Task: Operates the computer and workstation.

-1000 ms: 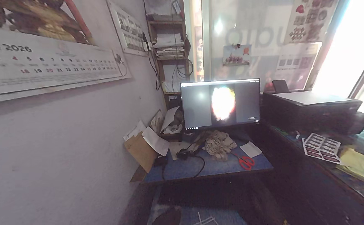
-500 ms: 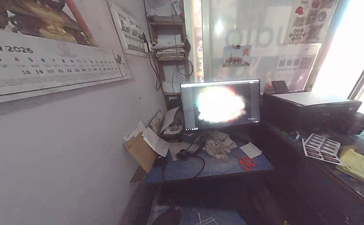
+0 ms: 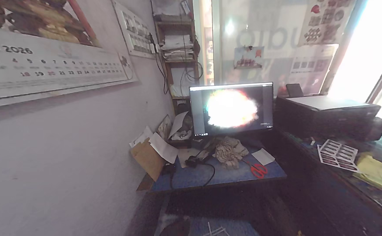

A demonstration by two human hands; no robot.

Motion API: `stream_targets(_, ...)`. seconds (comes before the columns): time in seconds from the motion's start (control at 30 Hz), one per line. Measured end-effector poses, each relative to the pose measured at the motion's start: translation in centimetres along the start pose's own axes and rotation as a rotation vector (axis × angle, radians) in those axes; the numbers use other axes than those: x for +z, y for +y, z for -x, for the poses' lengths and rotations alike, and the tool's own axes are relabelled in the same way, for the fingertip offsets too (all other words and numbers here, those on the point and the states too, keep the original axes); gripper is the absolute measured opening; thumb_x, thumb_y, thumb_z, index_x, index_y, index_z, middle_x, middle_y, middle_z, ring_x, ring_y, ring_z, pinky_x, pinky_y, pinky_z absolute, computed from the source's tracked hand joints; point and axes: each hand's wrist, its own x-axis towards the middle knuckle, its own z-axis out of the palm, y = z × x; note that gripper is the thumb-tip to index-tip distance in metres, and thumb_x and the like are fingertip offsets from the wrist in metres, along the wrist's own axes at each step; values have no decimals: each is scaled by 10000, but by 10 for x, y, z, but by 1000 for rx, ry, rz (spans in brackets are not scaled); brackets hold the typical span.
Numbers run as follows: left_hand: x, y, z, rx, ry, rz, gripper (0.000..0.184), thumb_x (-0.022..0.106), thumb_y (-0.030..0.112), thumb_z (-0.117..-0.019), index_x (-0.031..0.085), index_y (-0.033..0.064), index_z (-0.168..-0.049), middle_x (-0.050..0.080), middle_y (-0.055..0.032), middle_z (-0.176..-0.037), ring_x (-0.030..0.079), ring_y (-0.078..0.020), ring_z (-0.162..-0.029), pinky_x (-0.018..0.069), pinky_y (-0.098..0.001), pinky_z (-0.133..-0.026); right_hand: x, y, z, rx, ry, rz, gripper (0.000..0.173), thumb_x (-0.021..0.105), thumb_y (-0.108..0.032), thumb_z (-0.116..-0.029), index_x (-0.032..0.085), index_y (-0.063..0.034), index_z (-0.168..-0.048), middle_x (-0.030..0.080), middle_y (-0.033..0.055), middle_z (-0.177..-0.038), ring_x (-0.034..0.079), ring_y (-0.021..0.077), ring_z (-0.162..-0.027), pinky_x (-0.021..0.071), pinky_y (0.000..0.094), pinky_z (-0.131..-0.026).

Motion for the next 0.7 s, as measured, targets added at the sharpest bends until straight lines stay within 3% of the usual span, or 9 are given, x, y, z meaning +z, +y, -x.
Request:
stream_targets(0.1, 1, 0, -1, -3, -2, -8, 555, 381, 505, -1068, 709, 87, -1225, 727, -197, -1185, 682, -413, -1134, 501, -634, -961, 0, 5, -3, -7, -32, 6, 471, 543, -182, -1036, 528, -36, -1483, 471, 271, -1534, 443, 441, -1439, 353, 530, -1204)
stream_targets(0.23, 2, 0, -4, -12, -11, -13, 553, 376, 506, -1069, 712, 97, -1227, 730, -193, -1180, 684, -411, -1133, 503, -640, -952, 29, 45, -16, -83, 13, 33, 506, 524, -263, -1034, 521, -59, -1497, 469, 235, -1552, 429, 430, -1453, 342, 541, -1212)
stream_targets(0.43, 2, -3, -8, -14, -55, -21, 553, 374, 514, -1069, 694, 109, -1270, 722, -192, -1208, 681, -410, -1144, 504, -652, -956, -1, 2, -2, -72, -13, 12, 463, 513, -211, -1048, 538, -48, -1481, 485, 237, -1538, 451, 425, -1437, 351, 534, -1205)
stream_targets(0.57, 10, -6, -1, 23, 31, -16, 553, 391, 501, -1067, 718, 89, -1237, 725, -187, -1204, 675, -403, -1152, 504, -607, -991, 17, 19, -9, -34, -2, 128, 517, 463, -297, -1055, 521, -13, -1482, 512, 234, -1518, 459, 408, -1435, 328, 527, -1220)
stream_targets(0.7, 12, -6, -1, 10, 94, -1, 523, 443, 493, -1055, 733, 85, -1206, 741, -179, -1149, 696, -386, -1108, 531, -606, -950, 4, 7, -8, -24, 13, 108, 520, 455, -264, -1072, 453, -19, -1532, 466, 231, -1557, 439, 412, -1451, 338, 535, -1208)
